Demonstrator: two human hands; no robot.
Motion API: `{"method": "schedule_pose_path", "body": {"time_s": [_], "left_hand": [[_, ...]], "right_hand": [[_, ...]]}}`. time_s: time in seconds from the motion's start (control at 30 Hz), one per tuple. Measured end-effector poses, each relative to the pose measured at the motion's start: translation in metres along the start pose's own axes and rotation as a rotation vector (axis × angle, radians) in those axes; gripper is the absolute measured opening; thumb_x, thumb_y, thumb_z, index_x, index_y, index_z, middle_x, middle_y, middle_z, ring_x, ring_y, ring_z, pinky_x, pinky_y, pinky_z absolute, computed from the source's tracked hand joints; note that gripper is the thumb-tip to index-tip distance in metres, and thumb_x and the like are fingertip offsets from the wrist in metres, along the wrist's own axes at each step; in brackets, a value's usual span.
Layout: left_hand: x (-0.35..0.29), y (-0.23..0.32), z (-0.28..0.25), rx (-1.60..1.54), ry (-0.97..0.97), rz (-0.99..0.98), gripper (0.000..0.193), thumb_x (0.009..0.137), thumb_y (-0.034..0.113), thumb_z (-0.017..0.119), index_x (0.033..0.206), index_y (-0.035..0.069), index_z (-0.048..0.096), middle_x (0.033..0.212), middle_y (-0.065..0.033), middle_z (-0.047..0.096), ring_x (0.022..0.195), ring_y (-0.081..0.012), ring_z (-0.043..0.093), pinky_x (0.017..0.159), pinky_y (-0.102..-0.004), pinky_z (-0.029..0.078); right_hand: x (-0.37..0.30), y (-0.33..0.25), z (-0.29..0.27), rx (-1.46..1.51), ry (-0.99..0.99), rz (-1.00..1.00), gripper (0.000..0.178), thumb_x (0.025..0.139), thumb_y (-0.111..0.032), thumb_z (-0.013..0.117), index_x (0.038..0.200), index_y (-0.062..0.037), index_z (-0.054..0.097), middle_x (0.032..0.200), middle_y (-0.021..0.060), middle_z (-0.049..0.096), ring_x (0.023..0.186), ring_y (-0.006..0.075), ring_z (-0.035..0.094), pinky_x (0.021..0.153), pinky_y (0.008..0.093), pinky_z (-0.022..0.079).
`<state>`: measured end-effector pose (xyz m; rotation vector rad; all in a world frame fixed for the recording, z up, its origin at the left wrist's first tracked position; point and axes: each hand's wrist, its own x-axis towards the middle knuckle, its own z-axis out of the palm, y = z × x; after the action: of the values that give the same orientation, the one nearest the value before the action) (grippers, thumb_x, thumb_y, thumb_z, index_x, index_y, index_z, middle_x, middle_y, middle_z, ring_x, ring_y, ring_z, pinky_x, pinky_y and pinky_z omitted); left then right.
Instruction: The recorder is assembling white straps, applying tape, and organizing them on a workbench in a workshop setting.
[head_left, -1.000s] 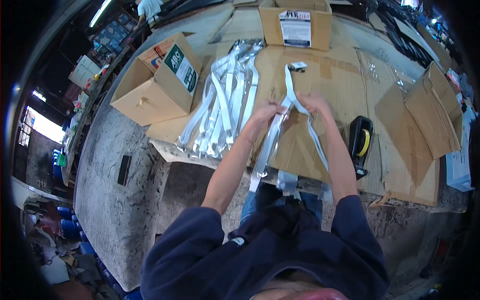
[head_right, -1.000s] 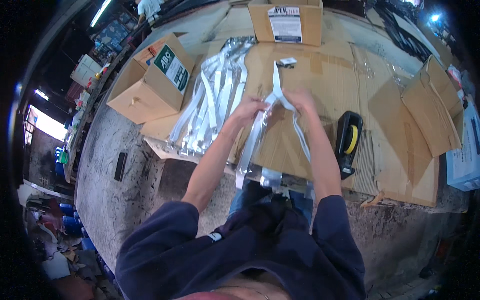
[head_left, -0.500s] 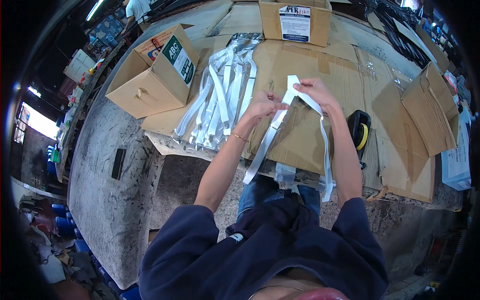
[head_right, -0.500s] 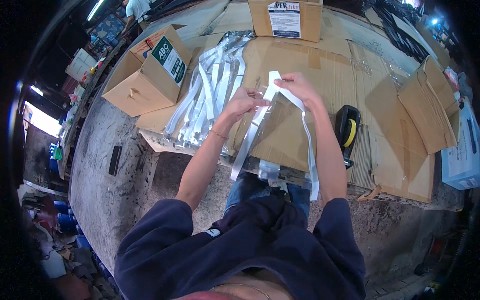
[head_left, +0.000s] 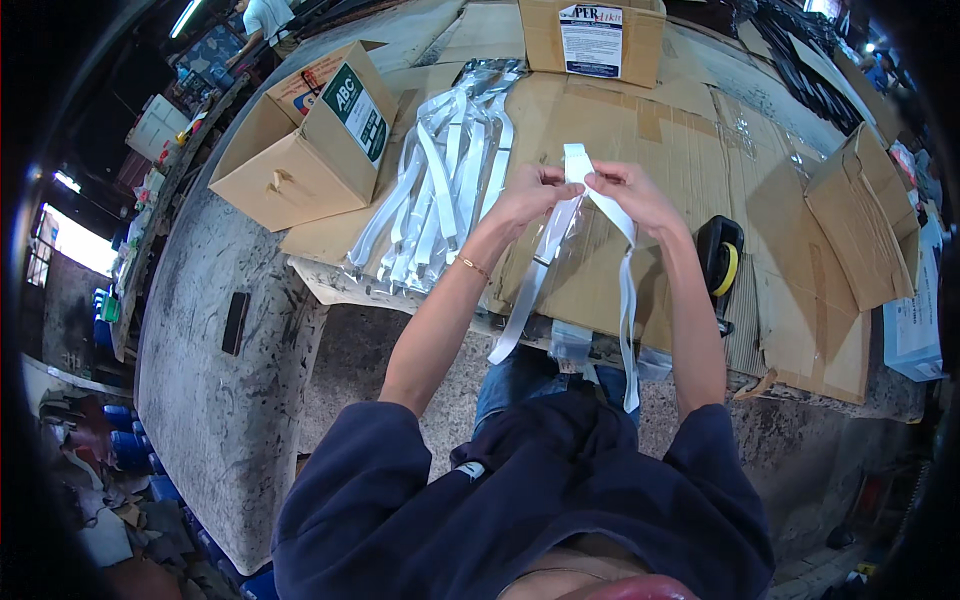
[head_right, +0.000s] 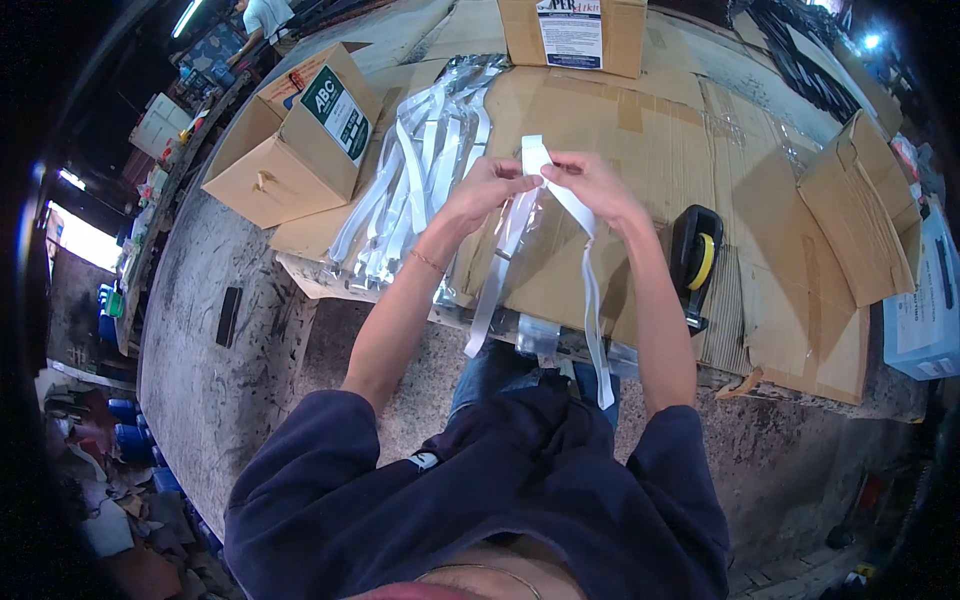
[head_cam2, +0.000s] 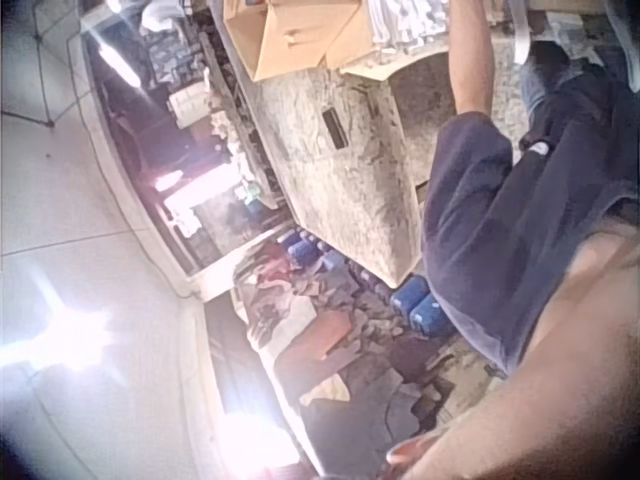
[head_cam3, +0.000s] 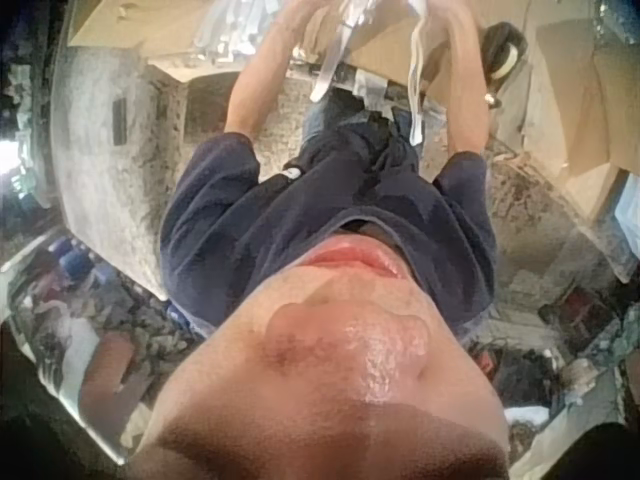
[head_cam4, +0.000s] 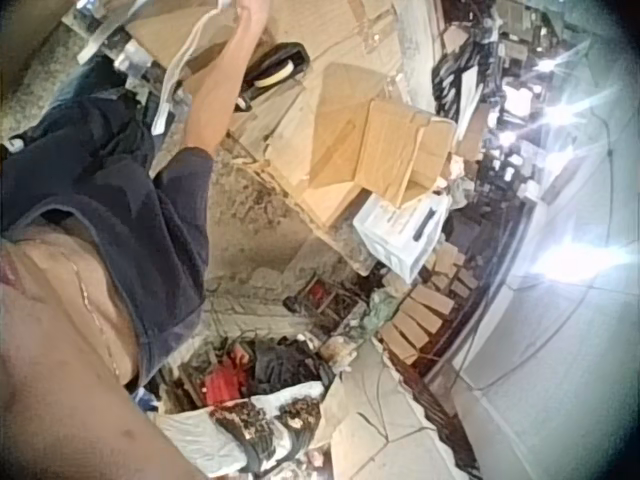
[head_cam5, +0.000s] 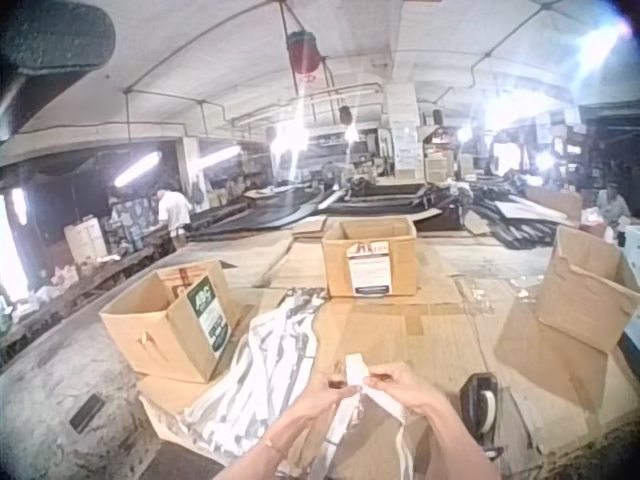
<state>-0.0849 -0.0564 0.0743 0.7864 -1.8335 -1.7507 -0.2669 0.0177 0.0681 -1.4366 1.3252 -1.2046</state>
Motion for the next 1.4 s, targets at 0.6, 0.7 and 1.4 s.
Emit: {"method": "schedule_pose_path", "body": {"time_s": [0.6,0.7,1.4], "left_hand": [[0.247,0.009,-0.061,0.512,0.017,-0.105,0.026,0.080,0.022,0.069,0.096,0.003,0.066,0.086,-0.0085,0.068,0.074,-0.0158,0.065,0.065,-0.0305,0.051],[0.281,-0.029,-0.049,0.945,0.042,0.071,0.040,0.075,0.027,0.070,0.104,0.002,0.063,0.093,-0.0155,0.067,0.084,-0.0247,0.066,0.071,-0.0359,0.052],[-0.214,-0.145,0.070,0.193,0.275,-0.425,0.015,0.085,0.012,0.065,0.089,-0.002,0.064,0.074,-0.0039,0.063,0.063,-0.0078,0.057,0.054,-0.0220,0.044]], "right_hand": [[-0.213,0.030,0.037,0.407,0.054,0.424,0.022,0.096,-0.017,0.051,0.104,0.0025,0.056,0.087,0.0080,0.065,0.078,0.0154,0.063,0.071,0.0278,0.050],[-0.201,0.026,0.044,0.308,0.163,0.473,0.023,0.096,-0.018,0.050,0.103,0.0029,0.058,0.089,0.0090,0.065,0.082,0.0135,0.063,0.071,0.0266,0.050],[-0.197,0.048,0.111,-0.770,0.135,-0.169,0.020,0.074,-0.004,0.066,0.094,-0.0002,0.062,0.101,0.0142,0.056,0.095,0.0308,0.056,0.081,0.0402,0.047]]}}
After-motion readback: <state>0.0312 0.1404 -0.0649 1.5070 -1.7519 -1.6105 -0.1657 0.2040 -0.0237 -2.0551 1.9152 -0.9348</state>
